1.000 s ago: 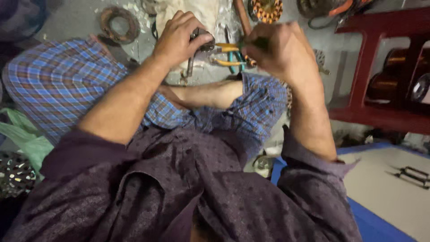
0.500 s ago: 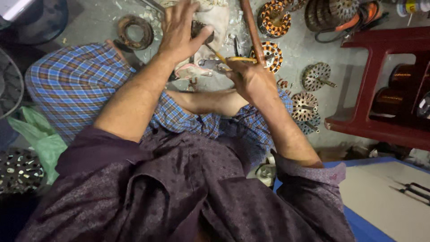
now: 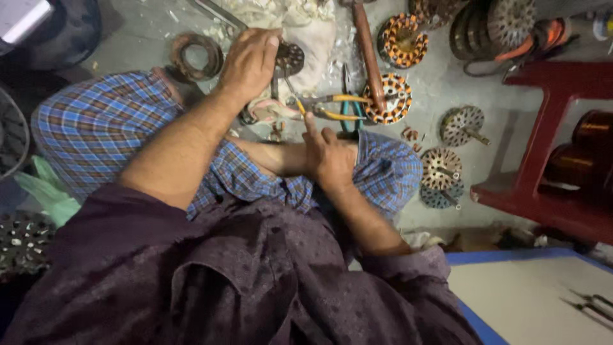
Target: The person sits on the floor and uses pliers and a screwdriver to manipulate and adjust a circular electrical component, likely a motor armature. They repeatedly pry and twist parts of the component while surrounded by similar parts and tools.
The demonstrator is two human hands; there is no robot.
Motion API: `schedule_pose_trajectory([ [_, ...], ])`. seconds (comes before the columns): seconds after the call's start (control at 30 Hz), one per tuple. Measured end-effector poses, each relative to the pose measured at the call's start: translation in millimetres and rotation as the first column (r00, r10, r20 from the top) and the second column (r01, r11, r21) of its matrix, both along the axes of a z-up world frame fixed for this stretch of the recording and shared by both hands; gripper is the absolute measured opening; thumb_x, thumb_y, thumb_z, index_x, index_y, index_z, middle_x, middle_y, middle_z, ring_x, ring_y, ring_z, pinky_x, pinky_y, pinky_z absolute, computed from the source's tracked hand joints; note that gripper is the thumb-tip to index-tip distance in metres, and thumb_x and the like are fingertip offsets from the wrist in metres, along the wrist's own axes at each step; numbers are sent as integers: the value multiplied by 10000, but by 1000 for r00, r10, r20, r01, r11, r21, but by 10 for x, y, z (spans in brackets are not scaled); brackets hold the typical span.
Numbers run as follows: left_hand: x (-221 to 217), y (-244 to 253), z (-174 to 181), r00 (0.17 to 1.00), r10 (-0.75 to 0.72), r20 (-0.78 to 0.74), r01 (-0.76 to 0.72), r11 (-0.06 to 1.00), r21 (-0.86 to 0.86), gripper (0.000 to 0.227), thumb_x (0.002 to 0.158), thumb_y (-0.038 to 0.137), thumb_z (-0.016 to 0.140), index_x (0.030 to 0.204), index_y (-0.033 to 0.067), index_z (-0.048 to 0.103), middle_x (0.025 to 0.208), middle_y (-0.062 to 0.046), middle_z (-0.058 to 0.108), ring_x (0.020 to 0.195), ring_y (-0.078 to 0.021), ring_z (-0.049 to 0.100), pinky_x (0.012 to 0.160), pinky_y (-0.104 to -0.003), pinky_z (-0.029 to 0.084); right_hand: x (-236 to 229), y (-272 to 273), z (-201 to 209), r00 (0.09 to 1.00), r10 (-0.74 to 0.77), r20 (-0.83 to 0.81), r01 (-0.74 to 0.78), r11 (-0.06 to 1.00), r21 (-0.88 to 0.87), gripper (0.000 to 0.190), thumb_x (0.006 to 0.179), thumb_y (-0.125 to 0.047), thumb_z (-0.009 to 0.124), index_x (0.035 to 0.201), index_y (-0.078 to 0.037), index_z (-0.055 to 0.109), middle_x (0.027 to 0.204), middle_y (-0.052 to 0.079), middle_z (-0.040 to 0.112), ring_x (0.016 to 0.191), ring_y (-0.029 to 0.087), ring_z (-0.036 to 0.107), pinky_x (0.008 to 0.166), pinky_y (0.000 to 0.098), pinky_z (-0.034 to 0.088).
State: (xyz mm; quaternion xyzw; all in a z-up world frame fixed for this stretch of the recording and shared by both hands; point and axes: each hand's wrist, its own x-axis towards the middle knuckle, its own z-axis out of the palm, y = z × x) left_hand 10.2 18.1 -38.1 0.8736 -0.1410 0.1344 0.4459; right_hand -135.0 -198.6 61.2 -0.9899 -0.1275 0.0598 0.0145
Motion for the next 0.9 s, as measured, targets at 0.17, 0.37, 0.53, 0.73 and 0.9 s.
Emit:
schedule_pose_trajectory([
  [0.17, -11, -15, 61, 999, -5, -36, 5, 1000, -15, 369, 1140, 235, 434, 1252, 4, 699, 1221, -192, 707, 1180, -388, 609, 1054, -476, 448, 385, -141, 200, 988, -3, -158, 23, 992, 126, 347, 1042, -371, 622, 1387, -341, 621, 1033, 83, 753, 837, 333, 736, 669, 489, 568],
  [0.37, 11, -50, -4, 999, -33, -32, 32, 999, -19, 379, 1134, 244, 424, 1248, 14, 703, 1237, -182, 711, 1189, -383, 605, 1066, -483, 443, 119, -56, -41, 993, 36, 116, -47, 995, 93, 508, 990, -315, 637, 1491, -283, 555, 956, 89, 689, 637, 308, 682, 493, 470, 499],
  [0.53, 49, -9, -102, 996, -94, -2, 93, 993, -69, 350, 1157, 244, 428, 1236, 40, 701, 1243, -164, 715, 1195, -381, 627, 1090, -479, 448, -39, 23, -256, 977, 45, 210, -51, 998, 26, 505, 1009, -338, 657, 1494, -271, 534, 854, 53, 644, 517, 281, 616, 450, 462, 452],
  [0.73, 86, 5, -48, 987, -81, -136, 75, 996, -45, 337, 1130, 293, 480, 1215, 69, 716, 1173, -187, 718, 1120, -404, 624, 1005, -513, 433, 123, 126, 225, 994, 94, 59, -93, 995, -21, 486, 948, -341, 638, 1421, -239, 601, 870, 77, 709, 538, 309, 680, 426, 478, 492],
  [0.9, 83, -43, -8, 971, 61, -230, -68, 997, -22, 273, 1023, 344, 651, 1052, 87, 737, 1045, -168, 741, 1044, -395, 644, 919, -498, 496, 301, 125, 471, 976, 192, 107, -192, 981, -13, 442, 923, -225, 625, 1362, -220, 665, 913, 60, 725, 606, 270, 700, 483, 427, 532],
])
